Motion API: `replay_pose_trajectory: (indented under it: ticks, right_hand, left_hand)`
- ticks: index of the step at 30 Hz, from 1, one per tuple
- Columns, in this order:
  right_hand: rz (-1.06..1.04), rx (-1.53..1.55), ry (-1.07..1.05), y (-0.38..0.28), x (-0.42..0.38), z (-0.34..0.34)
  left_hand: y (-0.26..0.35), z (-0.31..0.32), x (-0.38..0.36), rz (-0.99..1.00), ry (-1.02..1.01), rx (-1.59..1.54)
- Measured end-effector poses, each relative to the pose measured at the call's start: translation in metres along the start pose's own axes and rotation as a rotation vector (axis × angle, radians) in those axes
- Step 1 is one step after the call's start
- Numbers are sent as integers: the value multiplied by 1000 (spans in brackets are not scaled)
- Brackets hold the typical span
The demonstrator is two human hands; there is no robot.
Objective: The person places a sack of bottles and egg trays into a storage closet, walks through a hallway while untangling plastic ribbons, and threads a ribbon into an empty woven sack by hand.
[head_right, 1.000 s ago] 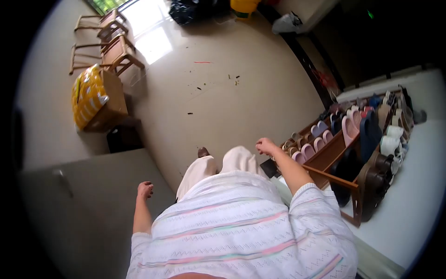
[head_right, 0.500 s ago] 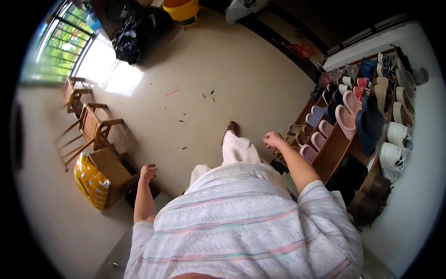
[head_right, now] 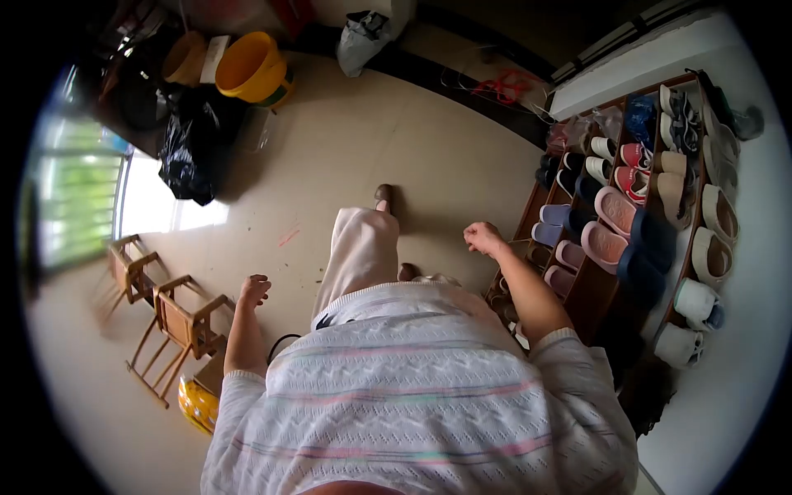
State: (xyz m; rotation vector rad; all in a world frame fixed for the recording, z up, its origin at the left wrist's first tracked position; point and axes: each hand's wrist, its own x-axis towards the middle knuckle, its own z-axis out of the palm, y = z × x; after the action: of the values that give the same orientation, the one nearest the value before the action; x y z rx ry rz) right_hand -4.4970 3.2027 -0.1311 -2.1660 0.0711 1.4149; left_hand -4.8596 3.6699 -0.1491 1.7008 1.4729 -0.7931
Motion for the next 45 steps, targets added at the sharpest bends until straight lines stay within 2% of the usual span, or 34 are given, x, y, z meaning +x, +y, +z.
replay_pose_trajectory:
  ticks: [1,3,5,7,10,12,13,14,16,17,19,22,25,28,29,31,34,36,37,39,40,42,44,45]
  right_hand:
    - [22,48,29,-15,13,-21]
    - [103,159,96,-78,58,-107]
    - [91,227,93,-69,70,-139]
    - [57,341,183,-73,91,-180]
    - [143,464,280,-82,137,-295]
    - [223,750,330,-106,135,-344]
    - [261,883,350,-112,137,-362]
    - [154,920,231,-91,175,-405]
    - [83,934,232,-80,260,-522]
    - [39,931,227,-78,297,-576]
    - [61,846,225,-102,354,-661]
    - [64,759,157,-163,432,-774]
    - [13,792,65,-194,482,-798]
    - [91,884,-33,-227,606,-842]
    - [78,889,-44,-226,639,-839]
    - [67,983,-70,-234,694,-832]
    - [118,1072,-85,-249,790,-833]
    - [150,1123,-119,-264,815,-823]
    - [160,1151,-138,-259,857,-817]
    - [168,1262,-192,-248,965,-793]
    - [170,1292,-193,-251,987,-786]
    - [152,1341,-183,-251,1028,-773]
    - [103,1433,-229,-243,1082,-769]
    - [84,1462,-249,-240,1104,-765]
  left_hand:
    - [37,-19,16,-2,-3,24]
    - [189,-75,73,-4,-40,98]
    - [269,-100,99,107,-61,243]
    - [386,-125,120,173,-9,339]
    - [594,-119,222,595,76,628]
    - [708,-107,226,662,96,580]
    - [769,-91,186,614,122,465]
    - [828,-70,185,642,98,476]
    - [973,-13,195,697,47,496]
    - [1023,13,201,692,30,519]
    - [1099,62,222,683,-4,562]
    - [1209,144,247,785,-13,763]
    - [1271,188,273,803,-45,818]
    - [1396,255,359,830,-118,800]
    - [1432,269,371,765,-195,846]
    - [1468,306,438,914,-181,909]
    - [1537,370,539,890,-253,1059]
    - [1564,390,576,1027,-140,1241]
    - [1579,417,620,1098,-83,1330]
    - [1601,483,740,1305,-87,1274]
    - [1605,495,756,1408,-81,1224]
    - [1631,525,769,1150,-183,1124]
    - [1646,573,828,867,-215,857]
    - [1652,590,849,932,-171,832]
